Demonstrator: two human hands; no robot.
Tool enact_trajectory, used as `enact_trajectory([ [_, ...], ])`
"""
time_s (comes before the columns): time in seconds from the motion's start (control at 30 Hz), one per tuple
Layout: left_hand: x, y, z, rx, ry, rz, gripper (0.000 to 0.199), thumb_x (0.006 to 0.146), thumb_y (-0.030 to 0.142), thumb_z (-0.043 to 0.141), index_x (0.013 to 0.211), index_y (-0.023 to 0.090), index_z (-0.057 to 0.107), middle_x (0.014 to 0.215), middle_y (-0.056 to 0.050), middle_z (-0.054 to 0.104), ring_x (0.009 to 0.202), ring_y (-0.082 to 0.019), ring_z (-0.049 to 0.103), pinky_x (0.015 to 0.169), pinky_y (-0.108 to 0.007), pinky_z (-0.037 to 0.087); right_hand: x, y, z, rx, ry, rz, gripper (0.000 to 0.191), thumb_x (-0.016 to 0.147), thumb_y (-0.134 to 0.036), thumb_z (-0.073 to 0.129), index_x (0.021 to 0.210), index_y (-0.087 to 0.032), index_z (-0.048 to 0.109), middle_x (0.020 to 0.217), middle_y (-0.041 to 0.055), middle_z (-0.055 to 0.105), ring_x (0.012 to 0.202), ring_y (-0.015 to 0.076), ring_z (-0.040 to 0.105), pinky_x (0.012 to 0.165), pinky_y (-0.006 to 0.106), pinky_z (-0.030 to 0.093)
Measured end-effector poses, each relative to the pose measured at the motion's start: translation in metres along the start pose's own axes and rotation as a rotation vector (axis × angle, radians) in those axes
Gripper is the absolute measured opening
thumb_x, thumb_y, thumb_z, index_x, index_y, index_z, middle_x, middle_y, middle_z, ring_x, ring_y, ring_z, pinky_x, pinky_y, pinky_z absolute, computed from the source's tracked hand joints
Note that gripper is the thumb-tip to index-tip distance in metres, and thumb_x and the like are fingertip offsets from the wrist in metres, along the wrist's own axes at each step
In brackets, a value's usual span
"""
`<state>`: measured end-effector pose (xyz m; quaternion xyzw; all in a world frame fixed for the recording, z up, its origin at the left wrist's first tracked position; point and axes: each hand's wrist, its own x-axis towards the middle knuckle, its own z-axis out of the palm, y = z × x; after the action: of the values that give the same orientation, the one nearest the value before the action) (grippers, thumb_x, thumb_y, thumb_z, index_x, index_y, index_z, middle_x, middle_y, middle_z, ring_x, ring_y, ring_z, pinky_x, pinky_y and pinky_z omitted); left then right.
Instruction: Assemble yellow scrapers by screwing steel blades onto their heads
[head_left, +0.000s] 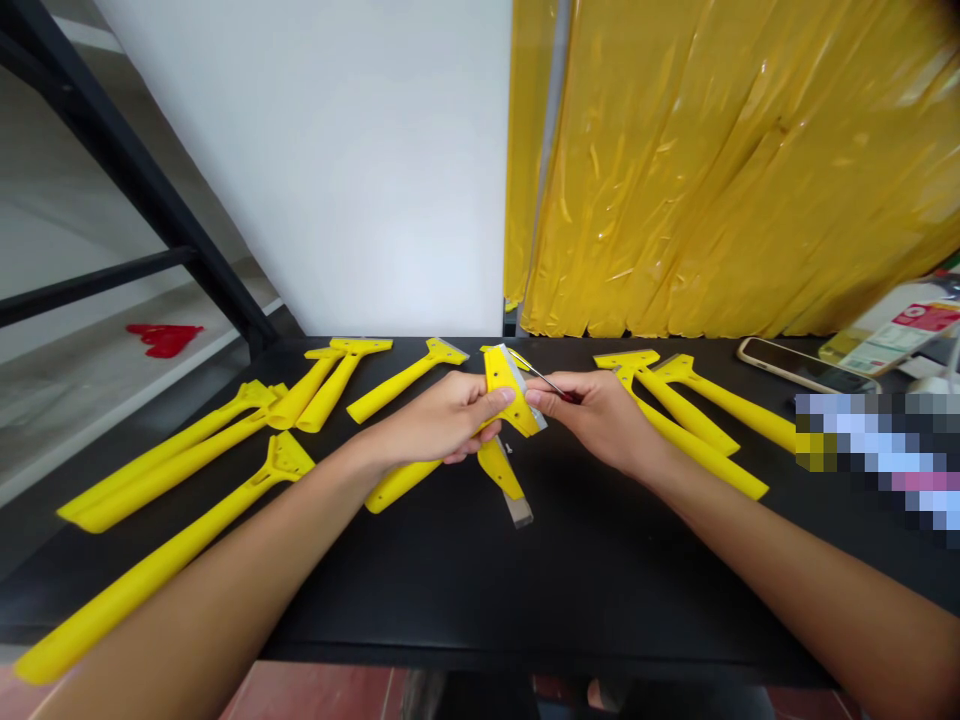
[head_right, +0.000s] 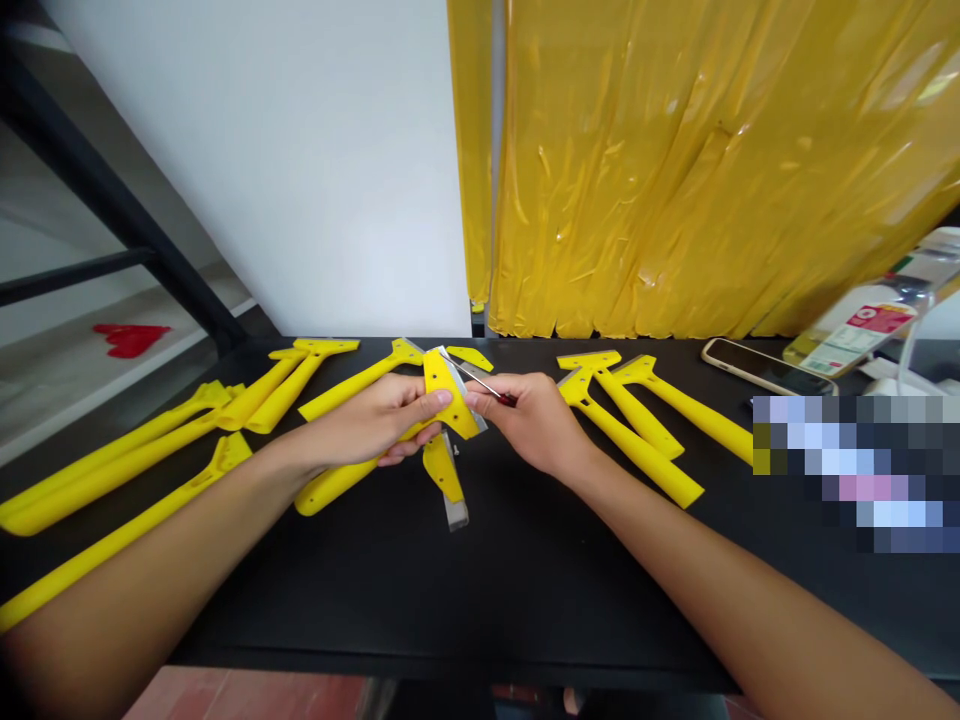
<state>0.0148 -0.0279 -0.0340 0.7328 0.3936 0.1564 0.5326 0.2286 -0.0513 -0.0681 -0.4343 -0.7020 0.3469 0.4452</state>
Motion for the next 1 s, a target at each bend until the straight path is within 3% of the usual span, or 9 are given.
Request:
enact_trajectory([
  [0.27, -0.003, 0.006, 0.001, -0.042, -0.009, 0.015, 0.034, 0.103, 0.048, 0.046, 0.085, 0.020, 0.047, 0.067, 0.003, 0.049, 0.045, -0.006, 0.041, 0.039, -0.020, 0.033, 0.000, 0.002, -0.001, 0.008, -0.015, 0.029, 0.028, 0.090, -0.043, 0.066, 0.104, -0.024, 0.081, 0.101, 0.0022, 0.079, 0.096, 0.0249, 0.069, 0.087, 0.038, 0.052],
  [0.37, -0.003, 0.006, 0.000, -0.075, -0.019, 0.009, 0.033, 0.103, 0.047, 0.046, 0.085, 0.020, 0.048, 0.066, 0.003, 0.048, 0.046, -0.007, 0.041, 0.040, -0.020, 0.033, 0.001, 0.001, -0.006, 0.016, -0.081, 0.086, 0.029, 0.090, -0.046, 0.067, 0.098, -0.023, 0.081, 0.095, 0.0018, 0.077, 0.085, 0.0208, 0.066, 0.079, 0.035, 0.050],
  [0.5, -0.001, 0.005, 0.000, -0.129, 0.002, -0.009, 0.034, 0.102, 0.048, 0.048, 0.084, 0.020, 0.049, 0.065, 0.003, 0.047, 0.046, -0.007, 0.041, 0.040, -0.020, 0.032, 0.002, 0.000, -0.010, 0.101, -0.185, 0.132, 0.032, 0.085, -0.048, 0.073, 0.104, -0.024, 0.080, 0.096, 0.0013, 0.076, 0.086, 0.0196, 0.063, 0.080, 0.034, 0.049],
  [0.87, 0.002, -0.002, -0.002, -0.115, 0.000, 0.024, 0.040, 0.095, 0.054, 0.059, 0.078, 0.019, 0.050, 0.065, 0.003, 0.050, 0.043, -0.005, 0.040, 0.039, -0.020, 0.032, 0.001, -0.005, -0.003, 0.090, -0.042, 0.172, 0.031, 0.079, -0.047, 0.077, 0.098, -0.022, 0.080, 0.091, 0.0030, 0.076, 0.082, 0.0190, 0.063, 0.078, 0.034, 0.050],
  [1.0, 0.003, -0.003, -0.003, -0.072, 0.015, 0.032, 0.040, 0.096, 0.054, 0.058, 0.078, 0.018, 0.051, 0.065, 0.002, 0.052, 0.042, -0.005, 0.042, 0.039, -0.020, 0.033, 0.002, -0.002, -0.005, 0.109, -0.062, 0.196, 0.023, 0.080, -0.042, 0.075, 0.093, -0.022, 0.079, 0.088, 0.0009, 0.074, 0.079, 0.0165, 0.061, 0.078, 0.033, 0.048],
])
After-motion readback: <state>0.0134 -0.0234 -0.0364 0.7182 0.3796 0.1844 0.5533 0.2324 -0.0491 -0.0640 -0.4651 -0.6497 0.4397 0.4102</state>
